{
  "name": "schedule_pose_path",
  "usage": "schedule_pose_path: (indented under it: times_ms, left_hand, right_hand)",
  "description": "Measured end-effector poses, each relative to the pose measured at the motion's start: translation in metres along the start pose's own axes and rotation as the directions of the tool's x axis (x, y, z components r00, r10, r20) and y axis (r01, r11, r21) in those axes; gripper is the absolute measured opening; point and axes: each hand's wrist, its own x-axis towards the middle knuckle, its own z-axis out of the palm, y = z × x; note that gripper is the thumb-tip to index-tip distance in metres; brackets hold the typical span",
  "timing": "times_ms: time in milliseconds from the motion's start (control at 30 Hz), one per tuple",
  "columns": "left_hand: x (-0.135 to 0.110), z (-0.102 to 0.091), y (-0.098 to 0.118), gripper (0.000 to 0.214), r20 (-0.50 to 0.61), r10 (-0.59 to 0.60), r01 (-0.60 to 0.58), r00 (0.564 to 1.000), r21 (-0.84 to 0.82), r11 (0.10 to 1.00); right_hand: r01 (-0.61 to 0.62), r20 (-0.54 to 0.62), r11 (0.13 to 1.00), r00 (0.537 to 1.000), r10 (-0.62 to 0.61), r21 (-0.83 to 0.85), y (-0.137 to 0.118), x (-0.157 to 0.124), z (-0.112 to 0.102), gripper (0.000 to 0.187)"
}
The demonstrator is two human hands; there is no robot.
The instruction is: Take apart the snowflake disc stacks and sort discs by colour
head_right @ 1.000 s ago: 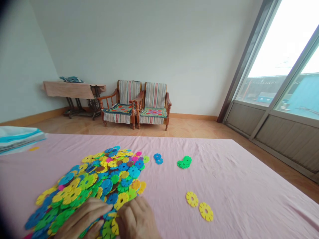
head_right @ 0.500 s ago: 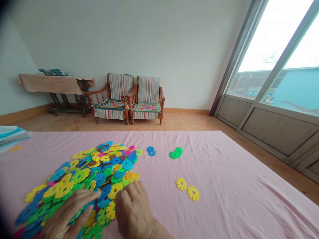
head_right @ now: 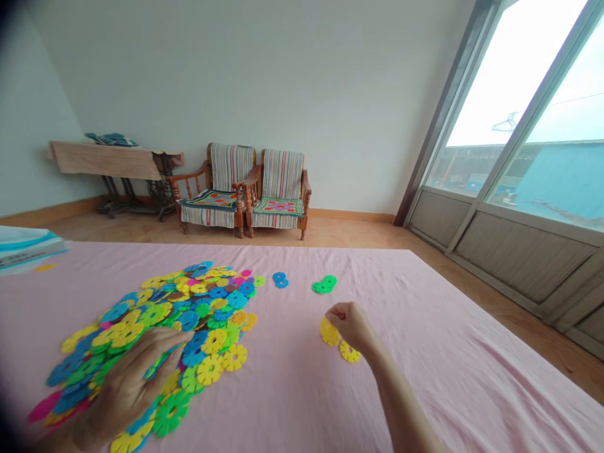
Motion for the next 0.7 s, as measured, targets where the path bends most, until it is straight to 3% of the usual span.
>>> schedule_pose_path:
  times_ms: [167, 367, 600, 700]
  left_hand:
    - [-0.003, 0.0, -0.003, 0.024, -0.004, -0.021, 0.021, 1.0, 0.03, 0.999]
    - [0.002, 0.001, -0.004, 0.021, -0.012, -0.041, 0.041, 0.999, 0.003, 0.999]
    - [0.0, 0.002, -0.005, 0.021, 0.003, -0.035, 0.035, 0.999, 0.015, 0.999]
    - [0.003, 0.001, -0.004, 0.022, -0.011, -0.011, 0.012, 1.0, 0.023, 1.0]
  right_hand:
    - [-0.008, 0.016, 0.994, 1.0, 0.009, -0.106, 0.024, -0.009, -0.018, 0.008]
    - [0.019, 0.304, 0.945, 0.949, 0.086, -0.325, 0.011, -0.027, -0.037, 0.034]
    - [0.048, 0.337, 0.981, 0.941, 0.019, -0.188, -0.014, -0.029, -0.02, 0.036]
    - [0.114, 0.325, 0.987, 0.943, -0.071, -0.116, -0.01, -0.028, -0.014, 0.053]
